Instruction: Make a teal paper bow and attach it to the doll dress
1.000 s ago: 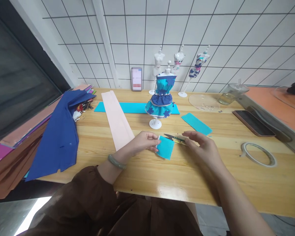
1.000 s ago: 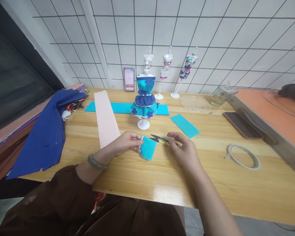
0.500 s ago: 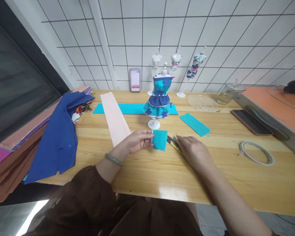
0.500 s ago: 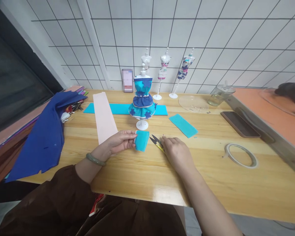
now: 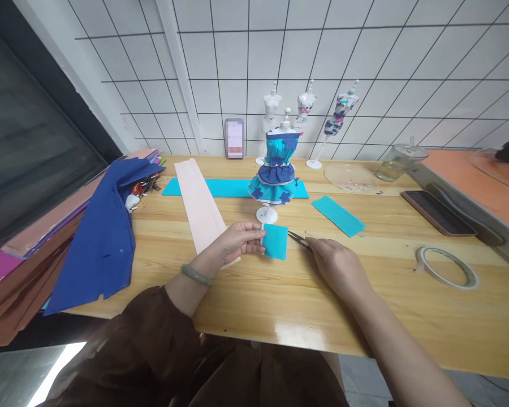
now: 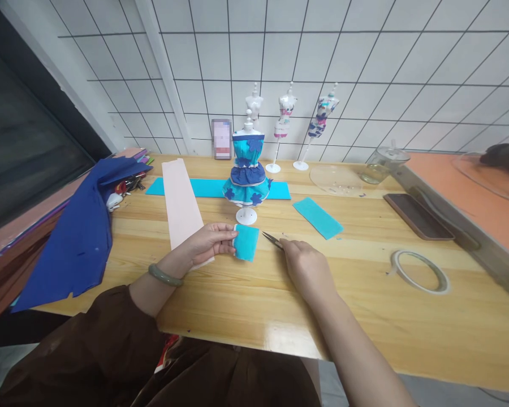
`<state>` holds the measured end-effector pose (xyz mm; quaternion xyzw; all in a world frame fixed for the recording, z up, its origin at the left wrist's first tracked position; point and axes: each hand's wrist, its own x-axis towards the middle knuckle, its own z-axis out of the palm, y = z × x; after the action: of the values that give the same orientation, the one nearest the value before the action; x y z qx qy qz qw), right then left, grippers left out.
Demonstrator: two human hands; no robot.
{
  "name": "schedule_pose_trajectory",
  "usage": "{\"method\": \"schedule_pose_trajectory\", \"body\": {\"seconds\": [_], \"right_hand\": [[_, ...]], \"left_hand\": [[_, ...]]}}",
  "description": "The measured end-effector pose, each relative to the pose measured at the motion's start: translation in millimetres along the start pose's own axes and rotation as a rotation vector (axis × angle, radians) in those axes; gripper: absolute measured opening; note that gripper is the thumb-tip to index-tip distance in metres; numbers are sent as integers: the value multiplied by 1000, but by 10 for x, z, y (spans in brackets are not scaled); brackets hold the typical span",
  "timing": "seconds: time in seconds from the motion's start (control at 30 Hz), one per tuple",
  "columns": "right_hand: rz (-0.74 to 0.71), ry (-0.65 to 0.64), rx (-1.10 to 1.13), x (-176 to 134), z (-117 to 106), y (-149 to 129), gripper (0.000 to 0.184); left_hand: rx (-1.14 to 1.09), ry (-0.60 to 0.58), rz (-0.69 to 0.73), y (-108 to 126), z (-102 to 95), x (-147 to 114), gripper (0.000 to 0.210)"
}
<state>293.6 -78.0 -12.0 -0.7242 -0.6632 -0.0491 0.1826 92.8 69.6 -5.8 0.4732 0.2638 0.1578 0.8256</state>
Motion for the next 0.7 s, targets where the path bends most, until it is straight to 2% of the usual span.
{"method": "schedule_pose_trajectory", "body": {"seconds": [0.13, 0.27, 0.4, 0.57, 0.7], "right_hand": [[252, 71, 466, 5, -48, -4, 29], [297, -11, 685, -6, -133, -63, 32], [217, -19, 657, -15, -148, -61, 38], [76, -6, 511, -8, -143, -53, 35], [33, -2, 436, -10, -135, -68, 35]], "left_hand": [[86, -8, 13, 13, 13, -21, 24], [117, -1, 28, 51, 1, -28, 26], [139, 19, 33, 74, -12, -26, 27], [177, 30, 36, 25, 1, -23, 28], [203, 33, 18, -26, 39, -15, 33]]}}
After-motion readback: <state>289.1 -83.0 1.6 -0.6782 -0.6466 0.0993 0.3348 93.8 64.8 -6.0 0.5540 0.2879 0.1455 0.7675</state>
